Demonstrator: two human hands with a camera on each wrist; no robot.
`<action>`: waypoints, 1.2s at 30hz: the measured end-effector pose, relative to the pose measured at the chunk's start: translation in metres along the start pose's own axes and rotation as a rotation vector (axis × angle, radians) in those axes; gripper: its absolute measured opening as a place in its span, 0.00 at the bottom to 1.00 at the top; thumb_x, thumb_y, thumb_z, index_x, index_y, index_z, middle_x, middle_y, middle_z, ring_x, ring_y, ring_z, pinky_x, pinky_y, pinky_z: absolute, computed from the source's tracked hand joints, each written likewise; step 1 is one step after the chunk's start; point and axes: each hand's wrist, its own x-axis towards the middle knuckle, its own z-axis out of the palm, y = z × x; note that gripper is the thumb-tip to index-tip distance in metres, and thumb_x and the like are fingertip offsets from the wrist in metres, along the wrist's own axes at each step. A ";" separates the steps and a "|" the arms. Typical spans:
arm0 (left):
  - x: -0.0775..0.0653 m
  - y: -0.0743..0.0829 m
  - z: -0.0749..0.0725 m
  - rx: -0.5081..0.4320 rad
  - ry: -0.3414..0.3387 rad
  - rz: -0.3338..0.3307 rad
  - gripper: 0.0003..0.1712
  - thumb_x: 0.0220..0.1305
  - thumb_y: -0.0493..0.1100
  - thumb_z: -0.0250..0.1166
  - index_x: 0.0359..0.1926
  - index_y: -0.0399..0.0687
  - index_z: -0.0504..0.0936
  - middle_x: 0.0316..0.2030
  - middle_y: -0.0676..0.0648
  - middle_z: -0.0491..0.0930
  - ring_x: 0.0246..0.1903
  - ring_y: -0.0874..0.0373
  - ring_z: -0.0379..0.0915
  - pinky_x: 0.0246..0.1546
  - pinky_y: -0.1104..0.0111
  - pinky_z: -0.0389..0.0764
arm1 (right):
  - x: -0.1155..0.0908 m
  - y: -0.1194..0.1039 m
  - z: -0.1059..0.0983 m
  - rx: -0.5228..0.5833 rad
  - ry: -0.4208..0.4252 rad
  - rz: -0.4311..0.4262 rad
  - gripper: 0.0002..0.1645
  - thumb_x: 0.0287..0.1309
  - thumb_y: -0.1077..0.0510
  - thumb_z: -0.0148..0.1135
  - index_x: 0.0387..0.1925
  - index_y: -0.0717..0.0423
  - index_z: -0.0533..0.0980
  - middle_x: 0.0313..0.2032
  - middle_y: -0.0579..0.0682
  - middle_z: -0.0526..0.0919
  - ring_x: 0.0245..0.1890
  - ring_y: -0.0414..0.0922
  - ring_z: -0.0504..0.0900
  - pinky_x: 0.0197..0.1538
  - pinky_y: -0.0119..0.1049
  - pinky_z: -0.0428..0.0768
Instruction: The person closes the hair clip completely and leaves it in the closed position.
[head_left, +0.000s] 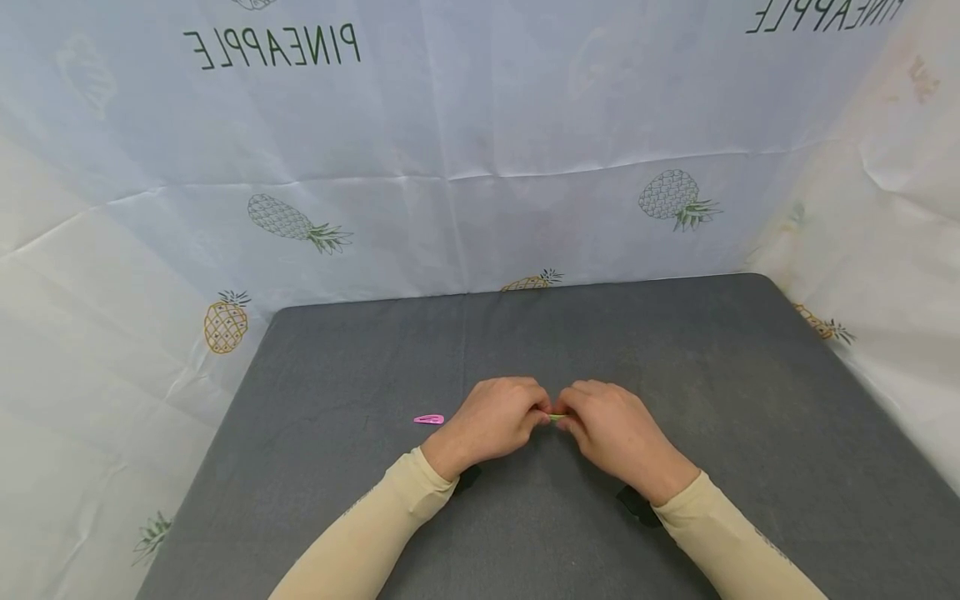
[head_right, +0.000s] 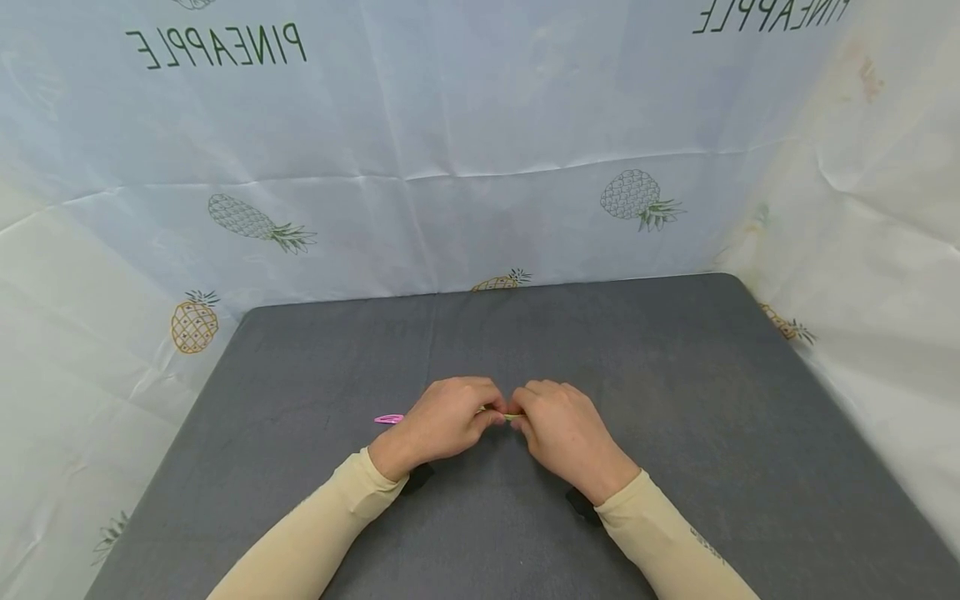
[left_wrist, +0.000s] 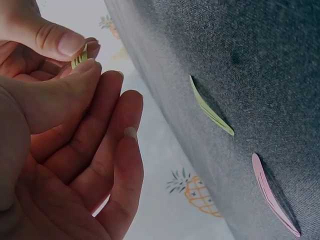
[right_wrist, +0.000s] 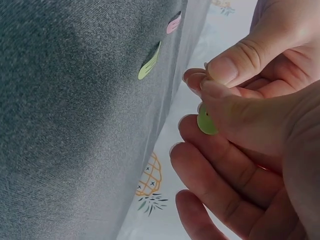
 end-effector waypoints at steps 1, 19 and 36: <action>0.000 0.000 0.000 0.001 0.000 -0.003 0.03 0.73 0.46 0.73 0.38 0.56 0.91 0.35 0.58 0.86 0.28 0.69 0.76 0.29 0.76 0.76 | 0.000 0.000 0.000 0.003 0.004 0.001 0.10 0.58 0.61 0.82 0.33 0.46 0.85 0.26 0.38 0.78 0.26 0.32 0.71 0.33 0.30 0.75; 0.009 -0.004 -0.009 -0.082 -0.024 -0.026 0.05 0.74 0.44 0.72 0.45 0.54 0.93 0.41 0.56 0.89 0.33 0.67 0.81 0.35 0.74 0.81 | 0.006 0.009 -0.003 0.015 0.008 0.026 0.09 0.63 0.63 0.78 0.32 0.48 0.84 0.27 0.39 0.79 0.26 0.33 0.71 0.32 0.29 0.74; 0.036 -0.006 0.014 -0.082 -0.171 -0.089 0.07 0.71 0.40 0.71 0.38 0.58 0.94 0.34 0.57 0.85 0.29 0.66 0.74 0.28 0.73 0.74 | 0.005 0.027 0.011 0.020 -0.096 0.092 0.13 0.61 0.64 0.78 0.27 0.47 0.83 0.24 0.40 0.76 0.23 0.33 0.68 0.29 0.31 0.72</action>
